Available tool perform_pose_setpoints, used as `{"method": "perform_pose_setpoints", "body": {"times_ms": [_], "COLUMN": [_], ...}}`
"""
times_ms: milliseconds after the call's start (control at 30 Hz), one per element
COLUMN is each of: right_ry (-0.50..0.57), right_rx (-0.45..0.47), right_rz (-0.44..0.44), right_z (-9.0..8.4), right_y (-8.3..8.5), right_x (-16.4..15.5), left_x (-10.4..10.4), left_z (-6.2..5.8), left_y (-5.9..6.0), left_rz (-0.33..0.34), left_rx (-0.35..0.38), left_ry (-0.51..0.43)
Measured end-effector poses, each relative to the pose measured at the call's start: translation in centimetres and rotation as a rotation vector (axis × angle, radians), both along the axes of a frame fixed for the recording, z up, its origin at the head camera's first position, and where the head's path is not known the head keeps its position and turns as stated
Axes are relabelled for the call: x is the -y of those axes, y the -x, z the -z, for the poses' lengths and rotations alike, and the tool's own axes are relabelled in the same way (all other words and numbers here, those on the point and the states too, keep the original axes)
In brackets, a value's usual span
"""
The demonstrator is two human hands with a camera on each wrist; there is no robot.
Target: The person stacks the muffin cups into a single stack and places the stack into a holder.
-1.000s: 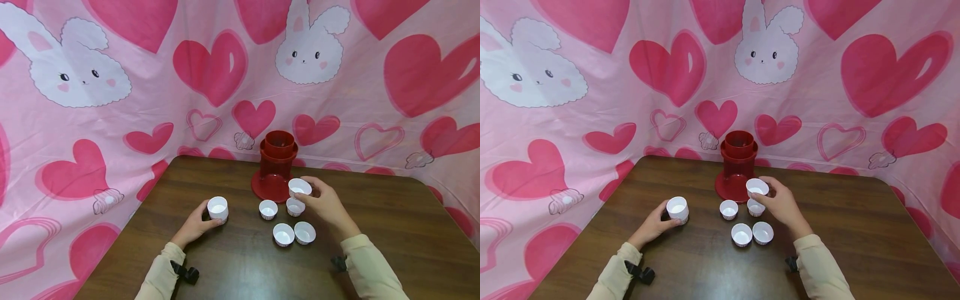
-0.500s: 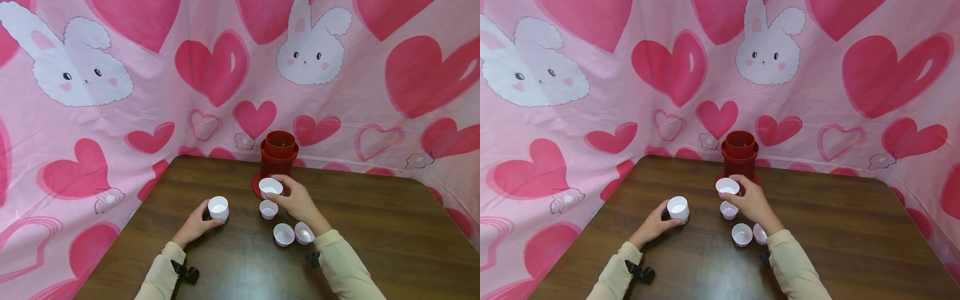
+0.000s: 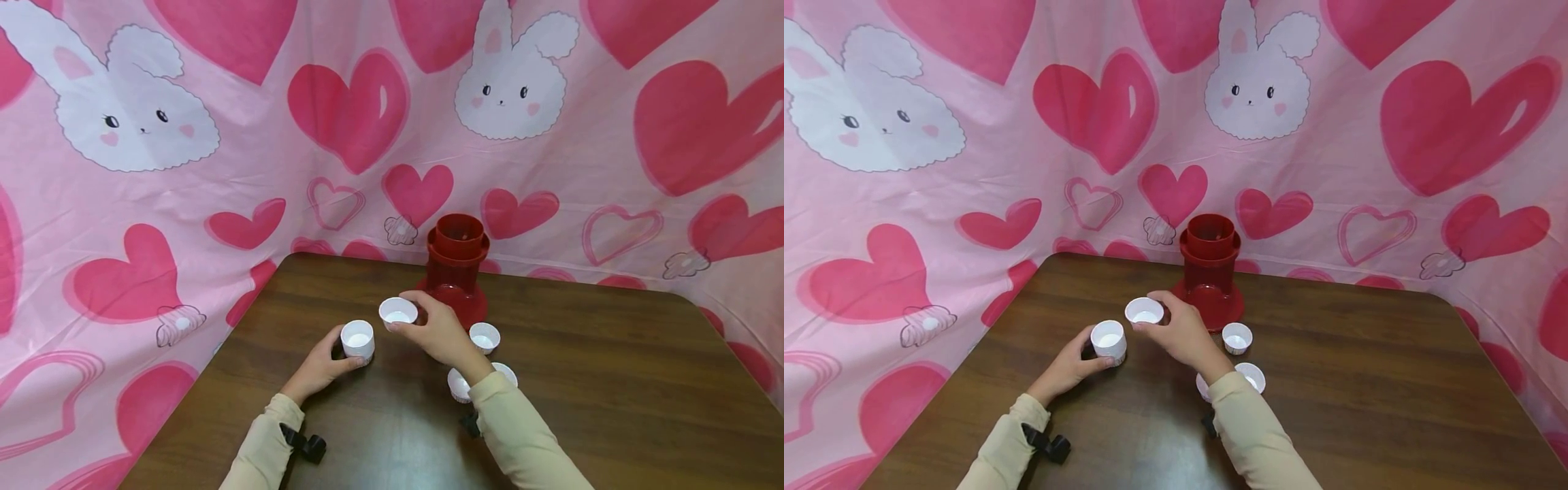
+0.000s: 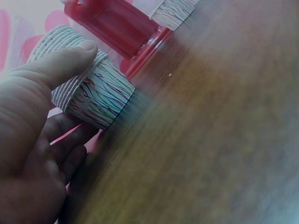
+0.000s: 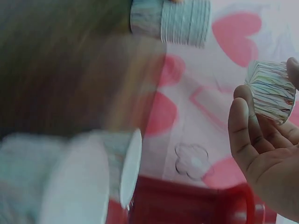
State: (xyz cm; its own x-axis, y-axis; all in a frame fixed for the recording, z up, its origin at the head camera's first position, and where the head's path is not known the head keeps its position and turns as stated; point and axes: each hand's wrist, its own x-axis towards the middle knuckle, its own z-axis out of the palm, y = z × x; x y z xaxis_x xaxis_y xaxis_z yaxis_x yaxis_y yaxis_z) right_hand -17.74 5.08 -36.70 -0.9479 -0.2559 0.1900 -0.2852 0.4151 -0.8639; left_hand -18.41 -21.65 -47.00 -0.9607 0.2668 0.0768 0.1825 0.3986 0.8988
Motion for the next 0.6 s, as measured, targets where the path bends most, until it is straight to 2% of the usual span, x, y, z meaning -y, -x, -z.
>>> {"method": "perform_pose_setpoints", "body": {"times_ms": [300,600], "right_ry": [-0.037,-0.039], "right_rx": [0.032,0.052], "right_rz": [-0.063,-0.051], "right_z": [2.0,2.8], "right_y": [0.5,0.7], "right_x": [3.5,4.4], "left_x": [0.1,0.0], "left_z": [0.0,-0.2], "left_y": [0.0,0.2], "left_rz": [0.015,0.006], "left_rx": [-0.002,0.004], "left_ry": [-0.009,-0.002]}}
